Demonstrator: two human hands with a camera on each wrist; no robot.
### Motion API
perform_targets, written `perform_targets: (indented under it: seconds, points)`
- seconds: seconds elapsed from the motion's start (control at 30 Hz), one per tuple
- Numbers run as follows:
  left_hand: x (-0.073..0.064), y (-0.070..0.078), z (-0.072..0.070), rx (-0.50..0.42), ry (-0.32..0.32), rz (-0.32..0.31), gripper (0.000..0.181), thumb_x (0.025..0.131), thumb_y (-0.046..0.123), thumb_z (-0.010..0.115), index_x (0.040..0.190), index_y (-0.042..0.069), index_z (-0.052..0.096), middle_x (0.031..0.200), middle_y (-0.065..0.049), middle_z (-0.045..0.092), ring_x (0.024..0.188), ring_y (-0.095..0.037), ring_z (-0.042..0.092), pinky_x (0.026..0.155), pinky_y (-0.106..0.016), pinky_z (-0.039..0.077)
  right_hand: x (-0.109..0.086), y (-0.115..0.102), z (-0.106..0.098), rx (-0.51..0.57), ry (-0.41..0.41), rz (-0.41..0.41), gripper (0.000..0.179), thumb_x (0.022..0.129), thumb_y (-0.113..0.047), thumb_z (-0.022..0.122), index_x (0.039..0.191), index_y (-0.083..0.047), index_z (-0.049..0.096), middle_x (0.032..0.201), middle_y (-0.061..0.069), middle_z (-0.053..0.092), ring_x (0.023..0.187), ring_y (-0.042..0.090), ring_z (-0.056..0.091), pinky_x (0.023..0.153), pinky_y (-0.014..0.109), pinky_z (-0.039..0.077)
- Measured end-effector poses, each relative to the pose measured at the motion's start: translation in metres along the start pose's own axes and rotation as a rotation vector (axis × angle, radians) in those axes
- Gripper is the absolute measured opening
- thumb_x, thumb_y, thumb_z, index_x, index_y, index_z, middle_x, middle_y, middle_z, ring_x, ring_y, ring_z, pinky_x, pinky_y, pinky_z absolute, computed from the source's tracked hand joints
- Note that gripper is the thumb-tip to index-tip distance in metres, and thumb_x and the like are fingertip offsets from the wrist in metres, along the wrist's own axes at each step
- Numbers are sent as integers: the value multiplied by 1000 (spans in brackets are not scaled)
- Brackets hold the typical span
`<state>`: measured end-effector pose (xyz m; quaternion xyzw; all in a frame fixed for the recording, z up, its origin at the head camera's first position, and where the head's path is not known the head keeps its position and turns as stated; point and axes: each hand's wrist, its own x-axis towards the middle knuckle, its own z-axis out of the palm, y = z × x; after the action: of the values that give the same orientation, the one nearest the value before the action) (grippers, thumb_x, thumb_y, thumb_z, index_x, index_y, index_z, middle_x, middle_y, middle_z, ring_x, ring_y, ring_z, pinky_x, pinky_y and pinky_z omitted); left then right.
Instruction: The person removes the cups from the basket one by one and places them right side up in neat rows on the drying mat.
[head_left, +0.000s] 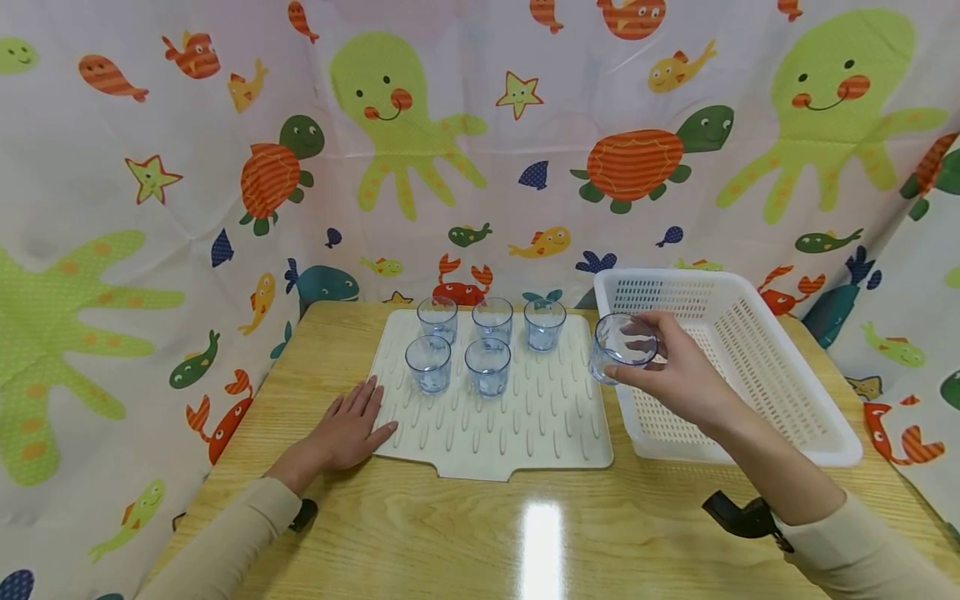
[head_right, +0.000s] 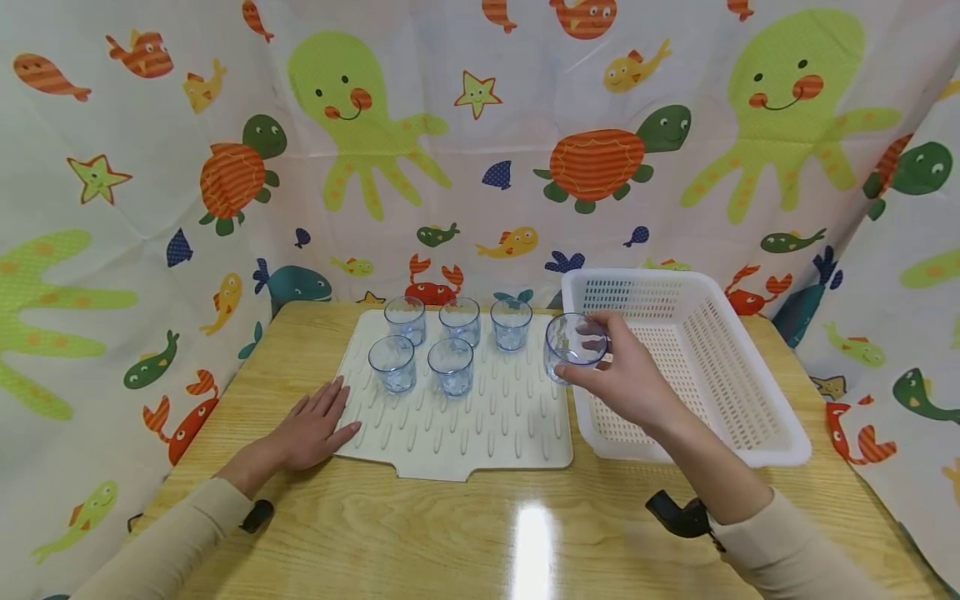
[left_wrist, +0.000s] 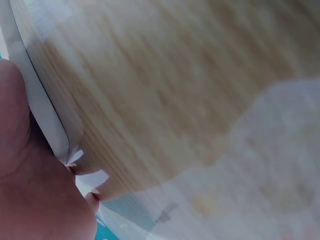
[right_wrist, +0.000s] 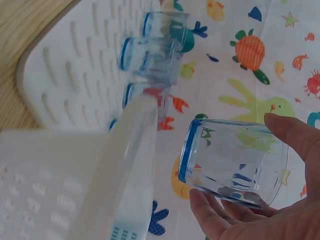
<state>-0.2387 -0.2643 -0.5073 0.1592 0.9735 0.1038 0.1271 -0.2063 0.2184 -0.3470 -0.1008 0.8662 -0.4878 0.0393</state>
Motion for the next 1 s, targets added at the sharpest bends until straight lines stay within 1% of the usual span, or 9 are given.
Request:
perform_targets:
  seconds: [0.07,0.27,0.37,0.5,0.6,0.67,0.8,0.93,1.0]
  points:
    - [0,-1,2,5,1,0,86,106,56,41,163,-2,12,171,-20,3,157,-40,5,121,-65,8,1,-3,8,15,-3,-2,87,92,-25,79,155,-2,24,152,22,41,134,43,48,102,57,50]
    - [4,-7,8,9,7,2,89,105,62,39,163,-1,13,171,-19,3,157,-40,6,121,-65,8,5,-10,36,45,6,16,86,91,-22,79,154,1,26,150,23,42,131,44,50,102,56,49]
    - [4,-8,10,10,4,0,89,105,62,39,163,0,13,171,-19,3,157,-40,5,121,-65,8,7,-11,52,42,27,28,85,90,-21,80,153,2,28,150,24,43,129,43,51,103,56,48]
    - [2,-6,9,15,3,3,89,105,63,37,163,-1,13,171,-20,3,157,-40,5,121,-65,8,13,-9,70,49,79,75,84,89,-19,79,154,1,29,151,24,43,127,41,52,101,54,49]
    - [-1,-1,5,20,-3,2,91,105,65,33,163,-2,13,171,-21,3,157,-41,5,121,-65,7,19,-5,83,93,115,120,85,89,-16,78,155,1,27,152,24,41,131,41,49,104,53,47]
    - [-3,2,1,-3,-5,8,91,105,65,33,162,-2,13,170,-22,4,157,-42,4,121,-66,6,23,0,90,136,137,146,86,89,-13,78,156,0,26,153,24,40,135,41,46,106,53,45]
    - [-5,5,-4,-11,-4,12,91,105,65,34,162,-4,15,170,-25,5,156,-44,5,120,-67,6,33,13,106,213,184,173,84,88,-8,77,155,-2,27,154,21,39,138,40,42,109,54,43]
    - [-3,3,-3,20,5,7,88,106,61,35,162,-4,14,170,-23,5,156,-43,5,121,-66,7,45,26,121,238,231,183,83,86,-5,77,153,-4,30,156,19,39,142,39,38,114,53,37]
    - [-2,2,-3,17,7,9,87,106,60,35,162,-3,13,170,-23,4,156,-42,5,121,-66,8,50,33,128,245,246,197,83,85,-4,78,153,-4,31,156,19,40,143,38,37,116,52,34]
